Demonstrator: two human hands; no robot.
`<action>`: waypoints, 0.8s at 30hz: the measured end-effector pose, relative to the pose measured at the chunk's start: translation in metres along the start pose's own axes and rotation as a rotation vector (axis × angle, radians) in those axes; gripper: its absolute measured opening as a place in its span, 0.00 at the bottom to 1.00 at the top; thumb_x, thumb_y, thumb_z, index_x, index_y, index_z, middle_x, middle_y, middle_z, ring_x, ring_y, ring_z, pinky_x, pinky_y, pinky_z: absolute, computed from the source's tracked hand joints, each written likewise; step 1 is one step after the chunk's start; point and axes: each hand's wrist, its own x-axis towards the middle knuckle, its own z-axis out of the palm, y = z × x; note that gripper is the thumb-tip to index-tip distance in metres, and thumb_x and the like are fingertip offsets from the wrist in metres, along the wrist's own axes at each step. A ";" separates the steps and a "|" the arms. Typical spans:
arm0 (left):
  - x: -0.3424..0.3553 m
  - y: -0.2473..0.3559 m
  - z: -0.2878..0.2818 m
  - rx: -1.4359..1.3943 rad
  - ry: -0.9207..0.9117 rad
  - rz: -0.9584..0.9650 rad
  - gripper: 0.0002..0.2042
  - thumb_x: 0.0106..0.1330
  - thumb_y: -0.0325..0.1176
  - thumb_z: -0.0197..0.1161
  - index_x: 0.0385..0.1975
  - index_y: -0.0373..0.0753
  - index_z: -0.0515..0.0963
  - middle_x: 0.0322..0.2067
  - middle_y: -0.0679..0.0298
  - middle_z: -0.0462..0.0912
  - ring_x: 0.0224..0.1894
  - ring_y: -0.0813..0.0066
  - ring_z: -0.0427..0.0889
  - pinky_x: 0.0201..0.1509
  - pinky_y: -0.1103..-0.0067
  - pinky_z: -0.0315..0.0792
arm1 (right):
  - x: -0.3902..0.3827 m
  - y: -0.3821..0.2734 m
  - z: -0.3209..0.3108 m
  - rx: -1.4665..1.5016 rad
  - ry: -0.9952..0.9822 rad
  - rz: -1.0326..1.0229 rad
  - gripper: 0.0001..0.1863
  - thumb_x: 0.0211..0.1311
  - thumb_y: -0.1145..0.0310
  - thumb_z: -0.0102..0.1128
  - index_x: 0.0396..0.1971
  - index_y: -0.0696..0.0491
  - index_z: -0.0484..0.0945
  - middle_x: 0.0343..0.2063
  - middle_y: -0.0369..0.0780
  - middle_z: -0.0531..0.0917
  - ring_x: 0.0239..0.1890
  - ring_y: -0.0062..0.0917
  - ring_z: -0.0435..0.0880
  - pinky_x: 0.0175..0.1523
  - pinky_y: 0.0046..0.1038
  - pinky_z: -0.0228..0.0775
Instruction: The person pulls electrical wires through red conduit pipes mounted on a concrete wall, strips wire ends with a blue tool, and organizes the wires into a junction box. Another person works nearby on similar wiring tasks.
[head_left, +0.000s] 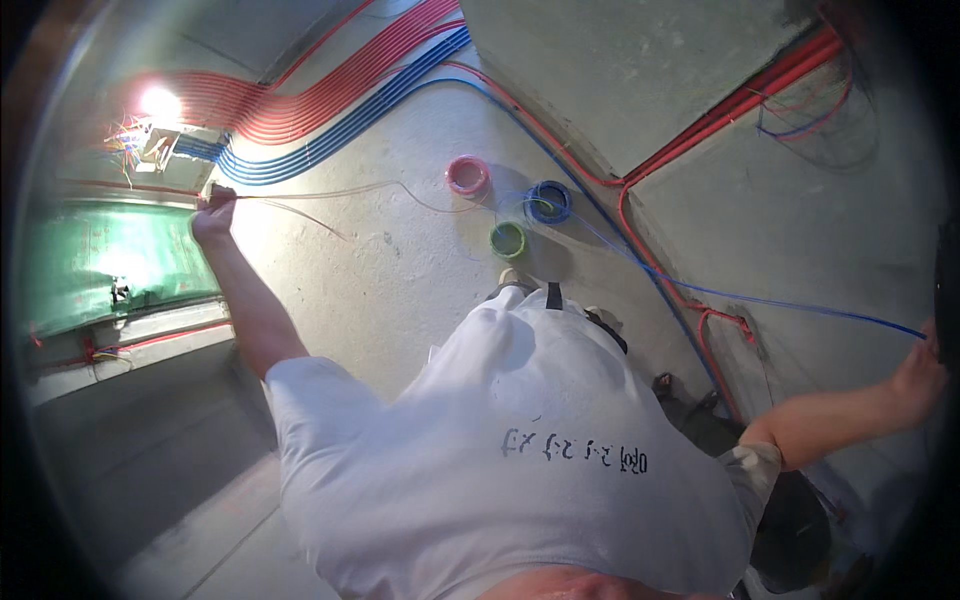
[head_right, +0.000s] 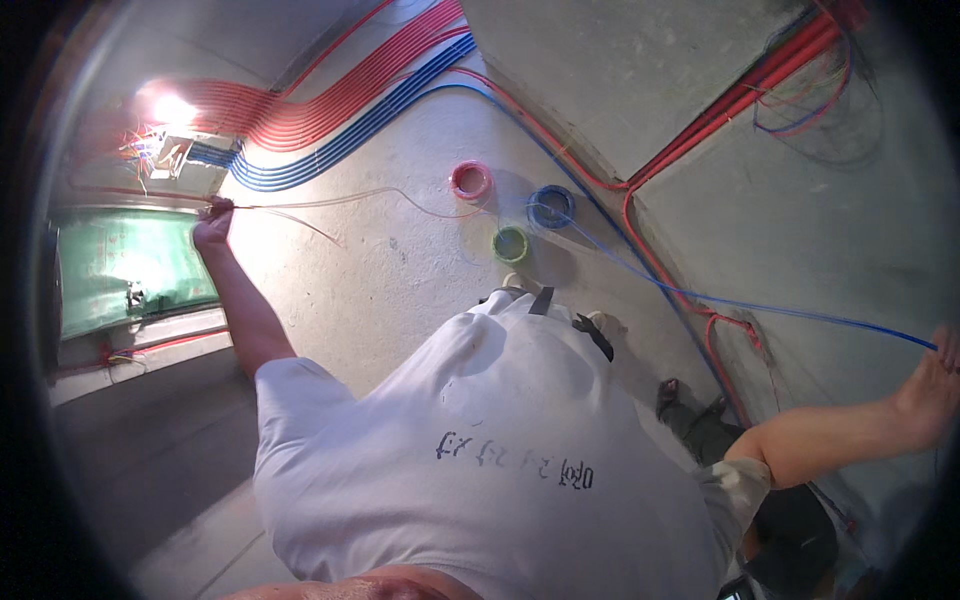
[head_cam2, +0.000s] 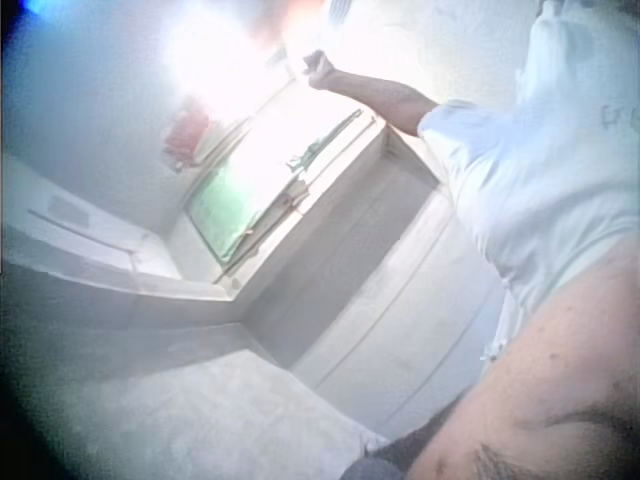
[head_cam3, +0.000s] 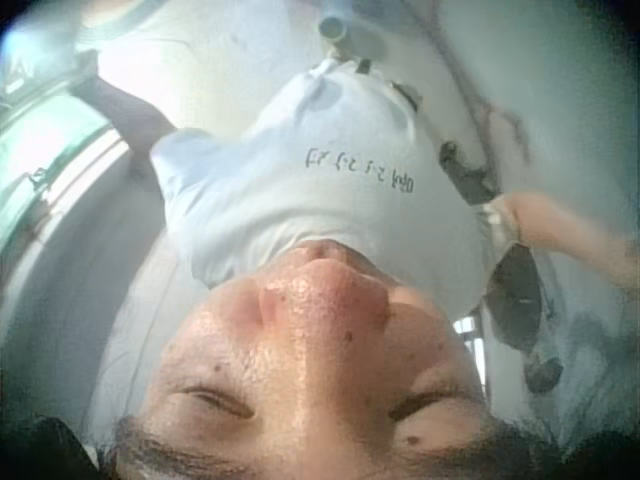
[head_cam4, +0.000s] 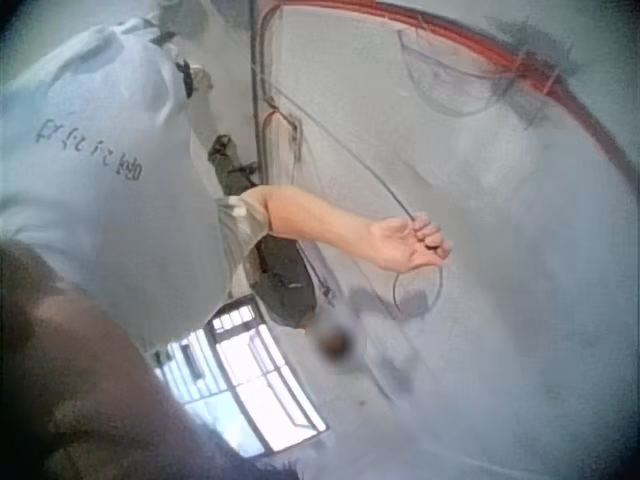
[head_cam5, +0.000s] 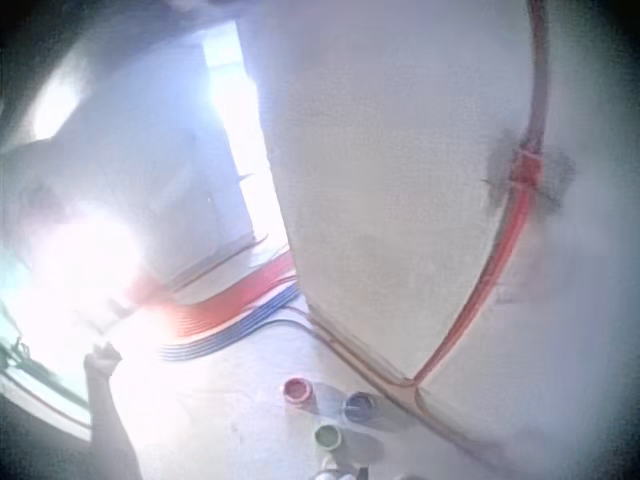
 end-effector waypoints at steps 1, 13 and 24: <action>0.005 0.068 -0.001 -0.082 -0.013 0.166 0.17 0.75 0.37 0.43 0.40 0.28 0.74 0.29 0.51 0.76 0.30 0.62 0.74 0.38 0.67 0.71 | 0.019 0.015 0.017 0.010 -0.084 0.044 0.16 0.73 0.72 0.54 0.58 0.58 0.73 0.54 0.40 0.76 0.55 0.32 0.76 0.61 0.33 0.70; 0.013 0.301 0.148 2.197 0.980 1.764 0.18 0.67 0.43 0.55 0.24 0.38 0.85 0.29 0.51 0.88 0.26 0.50 0.86 0.33 0.57 0.80 | 0.070 0.055 0.434 -0.728 -0.090 0.215 0.18 0.72 0.55 0.62 0.27 0.53 0.81 0.23 0.31 0.73 0.27 0.16 0.71 0.37 0.21 0.62; -0.020 0.103 0.098 1.133 -0.608 0.320 0.17 0.81 0.36 0.49 0.59 0.32 0.76 0.16 0.78 0.53 0.13 0.91 0.48 0.13 0.85 0.46 | 0.031 0.169 0.465 0.479 -0.147 0.709 0.19 0.72 0.53 0.61 0.44 0.56 0.80 0.18 0.25 0.61 0.18 0.12 0.56 0.23 0.20 0.46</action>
